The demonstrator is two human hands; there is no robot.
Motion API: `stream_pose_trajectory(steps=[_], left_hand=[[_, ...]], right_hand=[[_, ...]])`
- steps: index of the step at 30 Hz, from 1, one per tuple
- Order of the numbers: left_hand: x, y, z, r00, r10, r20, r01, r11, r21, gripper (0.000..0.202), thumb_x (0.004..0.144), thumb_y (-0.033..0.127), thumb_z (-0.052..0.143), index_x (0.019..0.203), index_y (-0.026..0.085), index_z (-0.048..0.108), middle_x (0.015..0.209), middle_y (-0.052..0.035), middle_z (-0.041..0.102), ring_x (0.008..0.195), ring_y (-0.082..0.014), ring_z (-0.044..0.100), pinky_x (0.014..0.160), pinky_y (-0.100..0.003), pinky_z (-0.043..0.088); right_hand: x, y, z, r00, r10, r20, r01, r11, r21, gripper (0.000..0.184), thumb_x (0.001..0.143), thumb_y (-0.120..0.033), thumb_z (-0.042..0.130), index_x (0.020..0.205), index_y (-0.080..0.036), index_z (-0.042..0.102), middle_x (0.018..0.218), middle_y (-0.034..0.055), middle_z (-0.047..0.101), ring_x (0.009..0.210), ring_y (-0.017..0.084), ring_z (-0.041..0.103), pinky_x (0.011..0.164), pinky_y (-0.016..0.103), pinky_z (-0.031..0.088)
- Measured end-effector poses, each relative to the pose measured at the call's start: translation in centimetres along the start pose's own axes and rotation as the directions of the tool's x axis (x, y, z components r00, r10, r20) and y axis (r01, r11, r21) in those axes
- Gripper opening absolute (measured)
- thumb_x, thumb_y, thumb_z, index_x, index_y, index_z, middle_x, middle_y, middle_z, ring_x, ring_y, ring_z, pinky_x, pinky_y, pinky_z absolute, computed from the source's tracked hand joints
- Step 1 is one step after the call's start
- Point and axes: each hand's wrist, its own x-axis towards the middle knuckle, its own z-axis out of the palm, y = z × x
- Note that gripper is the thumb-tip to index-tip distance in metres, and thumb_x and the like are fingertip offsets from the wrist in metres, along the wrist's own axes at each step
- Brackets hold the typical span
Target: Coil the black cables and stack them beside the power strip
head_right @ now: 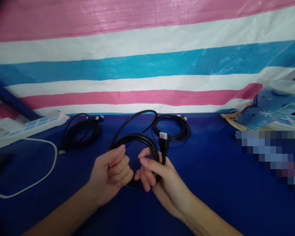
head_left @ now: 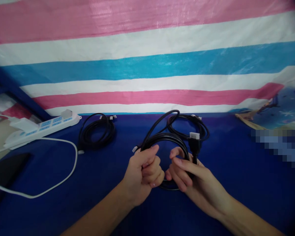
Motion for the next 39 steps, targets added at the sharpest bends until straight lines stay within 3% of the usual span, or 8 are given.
stream_pose_trajectory(steps=[4, 10, 16, 21, 26, 29, 34, 39], left_hand=[[-0.2, 0.5, -0.2, 0.970, -0.172, 0.174, 0.133, 0.968, 0.213, 0.040, 0.079, 0.027, 0.060, 0.048, 0.017, 0.036, 0.036, 0.0084, 0.032, 0.028, -0.0024, 0.029, 0.038, -0.018, 0.035], [-0.3, 1.3, -0.3, 0.925, -0.345, 0.162, 0.226, 0.838, 0.496, 0.019, 0.077, 0.027, 0.068, 0.078, 0.017, 0.053, 0.039, 0.0126, 0.035, 0.031, -0.0020, 0.029, 0.040, -0.015, 0.037], [-0.1, 1.2, -0.8, 0.877, -0.355, 0.323, 0.123, 0.817, 0.564, 0.051, 0.061, 0.044, 0.080, 0.095, 0.018, 0.054, 0.062, 0.0046, 0.058, 0.048, -0.0058, 0.050, 0.046, -0.017, 0.037], [-0.6, 1.7, 0.6, 0.794, -0.381, 0.475, 0.031, 0.804, 0.593, 0.058, 0.071, 0.072, 0.052, 0.089, 0.017, 0.055, 0.062, 0.0029, 0.054, 0.051, -0.0071, 0.044, 0.052, -0.021, 0.035], [-1.3, 1.6, 2.0, 0.898, -0.335, 0.284, 0.038, 0.704, 0.709, 0.019, 0.067, 0.013, 0.068, 0.076, 0.018, 0.053, 0.066, 0.0066, 0.049, 0.057, -0.0056, 0.042, 0.056, -0.019, 0.035], [-1.5, 1.9, 1.3, 0.900, -0.348, 0.264, 0.034, 0.658, 0.752, 0.021, 0.061, 0.004, 0.062, 0.073, 0.017, 0.051, 0.060, 0.0076, 0.044, 0.052, -0.0046, 0.037, 0.048, -0.017, 0.030], [-1.7, 2.8, -0.1, 0.898, -0.269, 0.349, 0.013, 0.809, 0.588, 0.027, 0.062, 0.013, 0.065, 0.086, 0.016, 0.054, 0.068, 0.0017, 0.060, 0.049, -0.0072, 0.051, 0.046, -0.017, 0.037], [-2.1, 2.2, 1.0, 0.872, -0.378, 0.311, 0.184, 0.841, 0.508, 0.019, 0.068, 0.020, 0.065, 0.081, 0.016, 0.052, 0.064, 0.0003, 0.062, 0.040, -0.0071, 0.052, 0.040, -0.016, 0.036]], right_hand=[[0.3, -0.8, -0.7, 1.000, 0.020, 0.012, -0.016, 0.957, -0.289, 0.013, 0.078, -0.030, 0.066, 0.083, -0.019, 0.062, 0.035, -0.0142, 0.024, 0.032, 0.003, 0.018, 0.043, 0.020, 0.041], [-0.2, -2.7, -0.9, 0.979, 0.013, 0.204, 0.136, 0.706, -0.695, 0.016, 0.078, -0.015, 0.056, 0.066, -0.015, 0.067, 0.050, -0.0027, 0.054, 0.043, 0.006, 0.038, 0.039, 0.017, 0.029], [-1.3, -3.3, -0.8, 0.960, -0.150, 0.237, 0.280, 0.449, -0.848, 0.025, 0.070, -0.003, 0.052, 0.068, -0.020, 0.070, 0.057, -0.0009, 0.064, 0.047, 0.012, 0.052, 0.045, 0.022, 0.035], [-1.7, -2.5, -1.1, 0.821, -0.321, 0.471, 0.483, -0.048, -0.874, 0.019, 0.072, -0.005, 0.055, 0.075, -0.018, 0.067, 0.057, 0.0030, 0.066, 0.046, 0.016, 0.056, 0.042, 0.024, 0.036], [-1.7, -1.6, -1.3, 0.604, -0.399, 0.690, 0.529, -0.447, -0.721, 0.030, 0.074, -0.007, 0.051, 0.100, -0.011, 0.064, 0.063, 0.0075, 0.068, 0.047, 0.021, 0.059, 0.044, 0.030, 0.041], [-1.4, -2.0, -1.3, 0.644, -0.448, 0.620, 0.583, -0.237, -0.777, 0.048, 0.068, -0.002, 0.050, 0.114, -0.015, 0.058, 0.079, 0.0069, 0.071, 0.065, 0.021, 0.065, 0.058, 0.029, 0.048], [-0.4, -2.9, -1.1, 0.886, -0.423, 0.191, 0.414, 0.532, -0.739, 0.011, 0.079, -0.019, 0.056, 0.084, -0.021, 0.065, 0.070, 0.0009, 0.067, 0.062, 0.014, 0.064, 0.055, 0.022, 0.048], [-0.2, -2.5, -1.0, 0.898, -0.397, 0.190, 0.399, 0.551, -0.733, 0.017, 0.084, -0.017, 0.044, 0.079, -0.019, 0.060, 0.047, -0.0036, 0.057, 0.037, 0.010, 0.050, 0.037, 0.020, 0.036]])
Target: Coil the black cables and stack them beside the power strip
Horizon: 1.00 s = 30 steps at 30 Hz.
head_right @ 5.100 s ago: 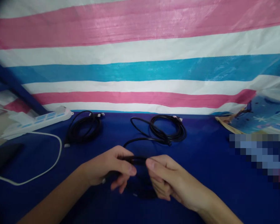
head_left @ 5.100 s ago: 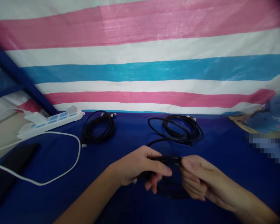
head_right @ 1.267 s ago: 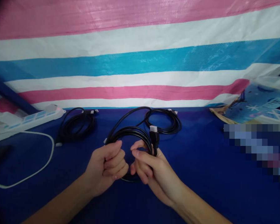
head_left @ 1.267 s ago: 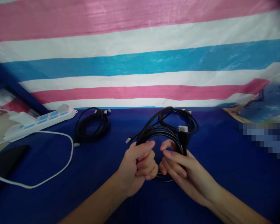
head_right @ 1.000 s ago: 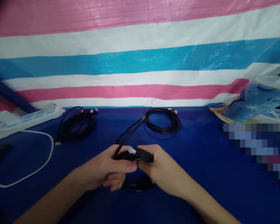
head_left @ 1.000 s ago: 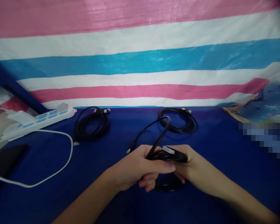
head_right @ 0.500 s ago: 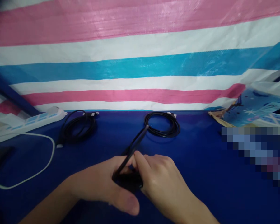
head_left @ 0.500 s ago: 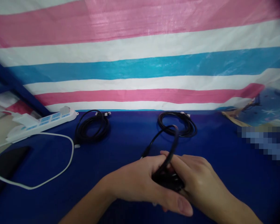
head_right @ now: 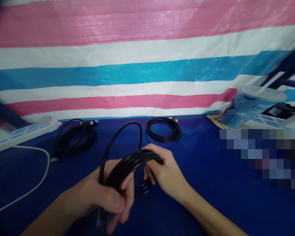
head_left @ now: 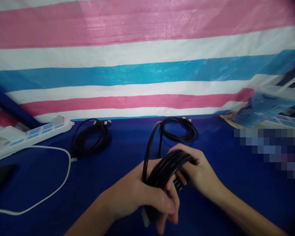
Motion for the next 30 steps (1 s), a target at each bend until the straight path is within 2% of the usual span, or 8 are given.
stream_pose_trajectory(steps=[3, 9, 13, 15, 17, 20, 24, 30], left_hand=[[0.4, -0.2, 0.7, 0.983, -0.033, -0.178, 0.064, 0.983, 0.171, 0.018, 0.076, 0.028, 0.063, 0.073, 0.017, 0.049, 0.043, 0.0068, 0.048, 0.033, -0.0059, 0.041, 0.036, -0.017, 0.032], [1.2, -0.7, 1.1, 0.878, 0.156, -0.453, 0.035, 0.922, 0.385, 0.006, 0.076, 0.015, 0.059, 0.076, 0.017, 0.053, 0.053, 0.0094, 0.044, 0.039, -0.0012, 0.036, 0.039, -0.013, 0.028], [1.7, -1.2, 1.0, 0.797, 0.263, -0.544, -0.178, 0.962, 0.205, 0.020, 0.076, 0.026, 0.064, 0.074, 0.020, 0.045, 0.042, 0.0132, 0.030, 0.031, -0.0013, 0.022, 0.033, -0.015, 0.020], [1.8, -1.2, 0.7, 0.775, 0.301, -0.556, -0.272, 0.952, 0.137, 0.020, 0.077, 0.030, 0.063, 0.077, 0.021, 0.046, 0.038, 0.0146, 0.027, 0.029, -0.0019, 0.017, 0.033, -0.016, 0.022], [1.6, -0.9, 0.3, 0.806, 0.265, -0.529, -0.246, 0.963, 0.107, 0.016, 0.078, 0.028, 0.062, 0.080, 0.021, 0.048, 0.036, 0.0153, 0.023, 0.029, -0.0027, 0.017, 0.035, -0.016, 0.029], [1.1, -0.2, -0.2, 0.897, 0.121, -0.424, -0.048, 0.983, 0.179, 0.009, 0.073, 0.019, 0.061, 0.076, 0.019, 0.053, 0.036, 0.0141, 0.026, 0.030, -0.0031, 0.023, 0.039, -0.018, 0.035], [0.8, 0.4, -0.5, 0.903, 0.069, -0.425, 0.088, 0.937, 0.338, 0.010, 0.067, 0.014, 0.061, 0.067, 0.017, 0.051, 0.044, 0.0108, 0.037, 0.034, -0.0025, 0.031, 0.036, -0.017, 0.025], [1.8, -0.1, -0.4, 0.664, 0.379, -0.645, -0.076, 0.892, 0.446, 0.019, 0.063, 0.012, 0.061, 0.078, 0.020, 0.052, 0.048, 0.0115, 0.038, 0.035, -0.0014, 0.027, 0.036, -0.016, 0.019]], right_hand=[[-0.7, -0.4, 0.1, 0.995, -0.089, 0.037, 0.092, 0.990, -0.108, 0.024, 0.071, -0.005, 0.047, 0.079, -0.020, 0.064, 0.056, -0.0027, 0.065, 0.047, 0.012, 0.058, 0.047, 0.021, 0.041], [-1.6, -1.6, 0.1, 0.982, -0.179, 0.066, 0.190, 0.950, -0.248, 0.032, 0.071, -0.004, 0.054, 0.092, -0.023, 0.068, 0.076, -0.0005, 0.071, 0.065, 0.014, 0.065, 0.058, 0.022, 0.043], [-1.3, -1.5, 0.6, 0.998, 0.025, -0.050, -0.024, 0.999, 0.031, 0.005, 0.084, -0.022, 0.055, 0.084, -0.021, 0.060, 0.062, -0.0021, 0.059, 0.057, 0.012, 0.059, 0.055, 0.022, 0.045], [-0.9, -1.0, 0.9, 0.989, 0.146, -0.028, -0.138, 0.971, 0.197, 0.016, 0.090, -0.034, 0.048, 0.084, -0.021, 0.054, 0.049, -0.0072, 0.045, 0.043, 0.009, 0.048, 0.051, 0.023, 0.046], [-0.6, -0.7, 1.0, 0.984, 0.175, 0.039, -0.179, 0.960, 0.214, 0.024, 0.094, -0.040, 0.039, 0.089, -0.020, 0.051, 0.044, -0.0112, 0.031, 0.034, 0.007, 0.035, 0.045, 0.023, 0.044], [-0.5, -0.7, 0.8, 0.976, 0.156, 0.150, -0.172, 0.980, 0.102, 0.019, 0.091, -0.033, 0.047, 0.086, -0.017, 0.057, 0.051, -0.0075, 0.041, 0.035, 0.006, 0.035, 0.037, 0.019, 0.035], [-0.7, -1.8, 0.6, 0.975, 0.116, 0.190, -0.112, 0.993, -0.034, 0.011, 0.084, -0.014, 0.054, 0.076, -0.016, 0.061, 0.062, -0.0022, 0.053, 0.047, 0.005, 0.042, 0.043, 0.018, 0.030], [-0.8, -1.4, 1.4, 0.971, 0.134, 0.196, -0.142, 0.990, 0.026, 0.015, 0.088, -0.026, 0.050, 0.098, -0.017, 0.057, 0.057, -0.0041, 0.052, 0.048, 0.010, 0.054, 0.050, 0.022, 0.044]])
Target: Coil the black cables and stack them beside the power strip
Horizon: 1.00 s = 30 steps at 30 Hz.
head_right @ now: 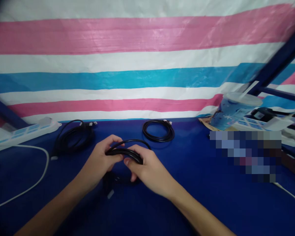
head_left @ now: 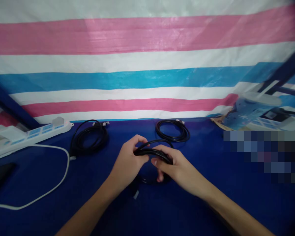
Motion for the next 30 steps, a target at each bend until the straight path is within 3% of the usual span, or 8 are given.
stream_pose_trajectory(steps=[5, 10, 13, 16, 19, 24, 27, 30], left_hand=[[-0.1, -0.1, -0.3, 0.999, -0.017, -0.033, 0.013, 0.993, -0.117, 0.018, 0.072, 0.020, 0.056, 0.084, 0.023, 0.043, 0.045, 0.0134, 0.022, 0.034, -0.0031, 0.016, 0.035, -0.017, 0.015], [-1.3, 0.8, -1.9, 0.985, -0.089, 0.148, 0.093, 0.996, -0.019, 0.017, 0.074, 0.023, 0.060, 0.089, 0.022, 0.051, 0.047, 0.0123, 0.024, 0.035, -0.0027, 0.016, 0.034, -0.016, 0.011], [-2.4, 1.7, -2.5, 0.962, -0.099, 0.256, 0.085, 0.994, 0.065, 0.020, 0.072, 0.020, 0.063, 0.092, 0.021, 0.059, 0.050, 0.0099, 0.034, 0.036, -0.0022, 0.023, 0.033, -0.015, 0.013], [-3.3, 2.5, -2.7, 0.938, -0.063, 0.342, 0.024, 0.993, 0.115, 0.020, 0.070, 0.016, 0.064, 0.089, 0.020, 0.064, 0.054, 0.0078, 0.041, 0.038, -0.0016, 0.029, 0.035, -0.014, 0.017], [-3.0, 2.3, -2.8, 0.973, -0.013, 0.230, 0.010, 1.000, 0.015, 0.013, 0.069, 0.018, 0.067, 0.081, 0.018, 0.062, 0.049, 0.0090, 0.036, 0.036, -0.0010, 0.025, 0.035, -0.014, 0.014], [-0.9, 0.2, -2.6, 0.999, -0.012, -0.044, 0.003, 0.982, -0.187, 0.015, 0.073, 0.028, 0.060, 0.079, 0.021, 0.048, 0.046, 0.0125, 0.018, 0.037, -0.0030, 0.011, 0.035, -0.016, 0.012], [0.0, -1.4, -1.9, 0.993, -0.069, -0.093, 0.046, 0.972, -0.229, 0.017, 0.074, 0.030, 0.055, 0.084, 0.022, 0.043, 0.047, 0.0132, 0.014, 0.038, -0.0046, 0.009, 0.035, -0.017, 0.013], [0.2, -2.4, -0.9, 0.992, -0.120, -0.050, 0.109, 0.978, -0.179, 0.017, 0.074, 0.030, 0.053, 0.086, 0.020, 0.046, 0.046, 0.0134, 0.015, 0.038, -0.0053, 0.010, 0.034, -0.018, 0.017]], right_hand=[[0.6, 1.2, 0.1, 0.994, -0.060, -0.089, 0.059, 0.998, -0.018, 0.022, 0.093, -0.035, 0.039, 0.095, -0.017, 0.052, 0.052, -0.0073, 0.044, 0.048, 0.011, 0.052, 0.060, 0.028, 0.049], [-1.6, -1.6, -2.2, 0.973, -0.152, -0.173, 0.103, 0.960, -0.262, 0.031, 0.076, -0.041, 0.068, 0.061, -0.015, 0.060, 0.058, 0.0001, 0.056, 0.056, 0.012, 0.049, 0.054, 0.026, 0.036], [-2.8, -3.9, -2.5, 0.920, -0.263, -0.289, 0.171, 0.936, -0.309, 0.026, 0.081, -0.041, 0.063, 0.093, -0.018, 0.065, 0.096, 0.0055, 0.064, 0.091, 0.020, 0.055, 0.076, 0.029, 0.040], [-2.4, -4.7, -1.3, 0.951, -0.258, -0.173, 0.206, 0.941, -0.270, 0.037, 0.078, -0.038, 0.069, 0.112, -0.024, 0.061, 0.112, 0.0044, 0.063, 0.104, 0.021, 0.055, 0.086, 0.031, 0.040], [-0.8, -3.9, 0.1, 0.989, -0.147, -0.019, 0.143, 0.979, -0.143, 0.029, 0.088, -0.044, 0.054, 0.094, -0.018, 0.065, 0.073, 0.0028, 0.067, 0.068, 0.017, 0.062, 0.066, 0.029, 0.045], [1.5, -1.4, 1.9, 0.990, -0.034, -0.137, 0.056, 0.986, 0.155, 0.046, 0.095, -0.053, 0.029, 0.090, -0.016, 0.056, 0.065, 0.0014, 0.060, 0.062, 0.013, 0.062, 0.063, 0.026, 0.049], [2.1, 0.2, 2.5, 0.986, 0.033, -0.162, 0.012, 0.963, 0.271, 0.036, 0.088, -0.052, 0.048, 0.092, -0.017, 0.053, 0.057, -0.0055, 0.051, 0.044, 0.008, 0.052, 0.049, 0.023, 0.046], [2.1, 1.5, 2.2, 0.984, 0.110, -0.141, -0.058, 0.941, 0.332, 0.026, 0.084, -0.041, 0.060, 0.089, -0.017, 0.053, 0.043, -0.0125, 0.037, 0.032, 0.005, 0.034, 0.040, 0.020, 0.042]])
